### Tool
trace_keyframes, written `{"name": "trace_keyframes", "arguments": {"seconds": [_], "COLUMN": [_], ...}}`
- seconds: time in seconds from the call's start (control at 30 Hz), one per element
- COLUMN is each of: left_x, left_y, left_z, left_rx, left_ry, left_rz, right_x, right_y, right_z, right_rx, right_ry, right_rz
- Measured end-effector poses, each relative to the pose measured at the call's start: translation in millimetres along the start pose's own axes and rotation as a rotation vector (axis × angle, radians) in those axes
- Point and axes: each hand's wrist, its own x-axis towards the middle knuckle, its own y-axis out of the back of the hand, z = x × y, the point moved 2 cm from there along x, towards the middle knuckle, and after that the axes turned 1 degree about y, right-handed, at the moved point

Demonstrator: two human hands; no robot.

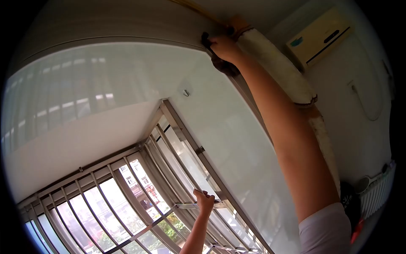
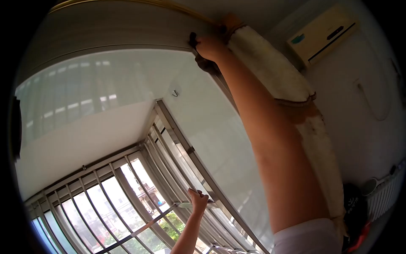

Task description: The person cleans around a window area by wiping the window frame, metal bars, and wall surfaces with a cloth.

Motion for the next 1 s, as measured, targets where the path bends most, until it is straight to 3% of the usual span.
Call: {"name": "trace_keyframes", "arguments": {"seconds": [0.13, 0.2, 0.27, 0.47, 0.57, 0.8, 1.0], "left_x": [0, 1, 1, 1, -2, -7, -3], "left_y": [0, -2, -2, -2, -2, 2, 1], "left_z": [6, 4, 9, 16, 16, 29, 18], "left_rx": [-0.005, 0.009, 0.05, -0.008, 0.054, -0.031, -0.084], "left_ry": [0.029, 0.037, 0.049, 0.062, 0.068, 0.06, 0.032], "left_rz": [0.021, 0.063, 0.074, 0.067, 0.106, 0.048, 0.019], "right_x": [-9, -39, -73, -207, -228, -116, -75], "right_y": [3, 15, 30, 61, 65, 31, 21], "right_z": [16, 26, 30, 54, 55, 32, 10], "right_rx": [0.125, 0.111, 0.109, 0.182, 0.229, 0.061, -0.04], "right_ry": [0.047, 0.109, -0.017, 0.11, 0.123, 0.201, 0.09], "right_rz": [-0.092, 0.009, -0.182, -0.117, -0.101, 0.0, -0.145]}}
